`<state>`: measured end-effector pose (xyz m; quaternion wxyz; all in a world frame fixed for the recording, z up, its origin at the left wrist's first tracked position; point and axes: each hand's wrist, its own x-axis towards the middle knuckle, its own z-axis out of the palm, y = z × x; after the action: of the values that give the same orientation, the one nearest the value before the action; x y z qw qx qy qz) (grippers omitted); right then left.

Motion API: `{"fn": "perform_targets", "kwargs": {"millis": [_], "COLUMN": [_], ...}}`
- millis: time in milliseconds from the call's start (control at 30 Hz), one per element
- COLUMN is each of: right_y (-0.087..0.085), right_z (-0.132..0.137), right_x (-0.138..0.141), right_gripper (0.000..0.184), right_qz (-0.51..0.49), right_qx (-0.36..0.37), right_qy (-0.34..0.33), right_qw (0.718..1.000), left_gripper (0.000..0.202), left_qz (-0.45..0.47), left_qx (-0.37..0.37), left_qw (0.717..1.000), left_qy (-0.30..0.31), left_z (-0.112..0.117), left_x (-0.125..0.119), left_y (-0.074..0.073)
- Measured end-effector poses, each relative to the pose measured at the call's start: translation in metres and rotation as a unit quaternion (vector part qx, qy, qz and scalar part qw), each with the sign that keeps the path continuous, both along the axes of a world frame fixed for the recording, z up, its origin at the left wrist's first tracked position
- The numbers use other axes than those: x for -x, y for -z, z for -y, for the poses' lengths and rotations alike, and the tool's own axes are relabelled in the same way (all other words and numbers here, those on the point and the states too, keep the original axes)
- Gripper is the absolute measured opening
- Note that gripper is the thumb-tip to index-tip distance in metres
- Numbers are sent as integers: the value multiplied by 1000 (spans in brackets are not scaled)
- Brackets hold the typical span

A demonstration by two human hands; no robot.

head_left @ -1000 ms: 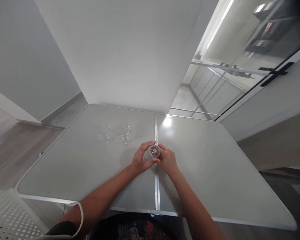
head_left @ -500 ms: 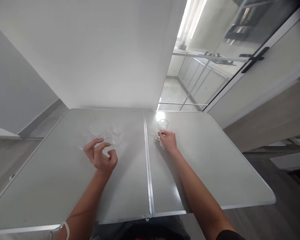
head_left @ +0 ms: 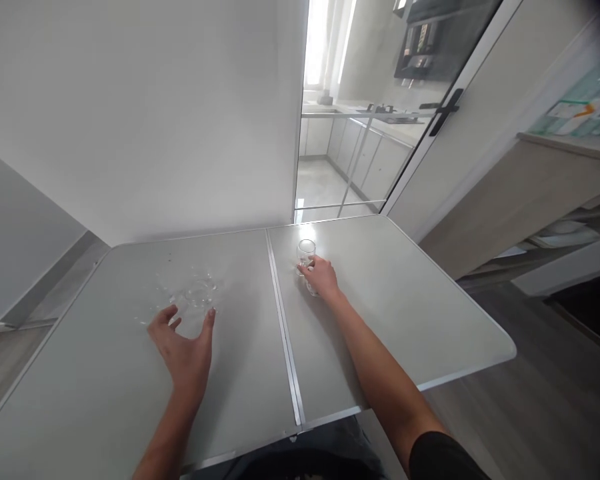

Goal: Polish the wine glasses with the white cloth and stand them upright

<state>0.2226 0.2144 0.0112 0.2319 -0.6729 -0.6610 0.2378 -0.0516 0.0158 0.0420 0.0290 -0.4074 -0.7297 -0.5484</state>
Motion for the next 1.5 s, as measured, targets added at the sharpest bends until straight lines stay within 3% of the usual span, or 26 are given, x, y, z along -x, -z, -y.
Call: {"fn": "perform_targets", "kwargs": {"millis": [100,233,300,367,433,467,633,800,867,1000,1100,1367,1500], "right_y": [-15,-38,-44,-41,-32,-25,-1,-10,-14,-14,-8,-2,-6], "right_z": [11,38,55,70,81,84,81,74,73,73,73,73,77], "right_x": [-25,-33,-14,14,40,51,66,57,54,53,53,48,43], "right_gripper": [58,50,40,34,35,37,39,32,33,33,49,30,28], "right_qz": [-14,-186,-326,-464,-546,-569,-628,-677,-689,-687,-665,-576,-443], "right_qx": [107,212,202,232,273,282,280,244,235,247,251,89,-16], "right_qy": [-7,-170,-235,-284,-297,-293,-227,-161,-154,-145,-154,-106,-174], "right_qw": [994,944,893,806,734,715,690,675,668,668,687,805,879], "left_gripper": [78,80,81,80,76,71,45,44,44,48,49,45,44], "left_qz": [62,83,75,77,89,92,67,78,95,7,-116,-279,-294], "left_qx": [48,120,135,135,125,116,87,98,95,66,72,116,134], "left_qw": [997,989,988,988,988,989,990,951,933,954,951,913,902], "left_qy": [6,12,12,14,20,26,88,283,333,293,279,274,285], "left_z": [2,-3,-10,-17,-23,-25,-28,-43,-52,-60,-53,-51,-51], "left_x": [4,5,4,2,3,4,7,-10,-16,-16,-8,8,7], "left_y": [5,12,17,23,29,32,33,9,7,22,33,31,32]}}
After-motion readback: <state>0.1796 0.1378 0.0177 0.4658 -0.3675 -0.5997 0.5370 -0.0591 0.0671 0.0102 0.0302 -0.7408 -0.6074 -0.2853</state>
